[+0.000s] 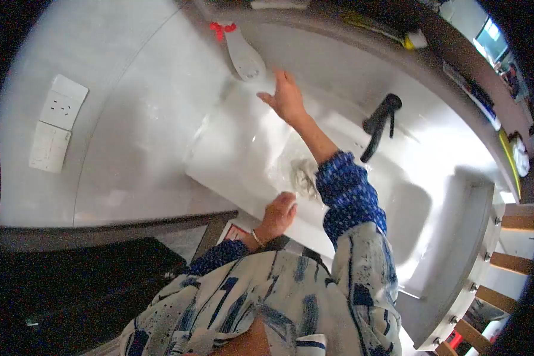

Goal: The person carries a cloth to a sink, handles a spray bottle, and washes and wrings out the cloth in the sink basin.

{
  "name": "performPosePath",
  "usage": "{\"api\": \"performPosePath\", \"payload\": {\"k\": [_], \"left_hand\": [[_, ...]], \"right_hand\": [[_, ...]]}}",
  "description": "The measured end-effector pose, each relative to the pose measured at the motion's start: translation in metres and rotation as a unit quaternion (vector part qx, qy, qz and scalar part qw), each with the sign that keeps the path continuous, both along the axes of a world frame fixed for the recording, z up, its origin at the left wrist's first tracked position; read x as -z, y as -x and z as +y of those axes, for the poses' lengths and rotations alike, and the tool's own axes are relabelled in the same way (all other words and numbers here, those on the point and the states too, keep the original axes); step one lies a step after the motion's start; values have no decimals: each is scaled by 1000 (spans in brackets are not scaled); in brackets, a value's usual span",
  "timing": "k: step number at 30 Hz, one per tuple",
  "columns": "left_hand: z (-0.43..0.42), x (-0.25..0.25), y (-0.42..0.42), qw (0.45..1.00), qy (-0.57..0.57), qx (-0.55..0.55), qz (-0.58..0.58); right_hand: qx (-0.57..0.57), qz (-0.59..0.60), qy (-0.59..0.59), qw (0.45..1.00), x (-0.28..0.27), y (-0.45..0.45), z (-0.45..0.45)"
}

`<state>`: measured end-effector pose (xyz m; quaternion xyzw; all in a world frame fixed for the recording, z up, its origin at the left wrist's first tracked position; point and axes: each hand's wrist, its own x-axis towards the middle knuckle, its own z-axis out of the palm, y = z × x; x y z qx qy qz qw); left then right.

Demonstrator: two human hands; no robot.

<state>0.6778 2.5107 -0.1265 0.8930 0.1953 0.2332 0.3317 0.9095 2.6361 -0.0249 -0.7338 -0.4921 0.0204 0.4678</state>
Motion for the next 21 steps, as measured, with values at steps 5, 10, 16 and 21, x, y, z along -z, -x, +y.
{"api": "performPosePath", "payload": {"k": [5,10,16,21], "left_hand": [[-6,-2,-5,997,48,62,11],[10,-6,-9,994,63,89,5],[-32,-13,-6,993,47,87,63],[-17,-8,-7,996,79,31,26]], "right_hand": [[36,-21,12,999,7,-54,107],[7,15,99,995,-21,-68,157],[-8,61,78,995,-1,-51,128],[14,30,58,998,-5,3,63]]}}
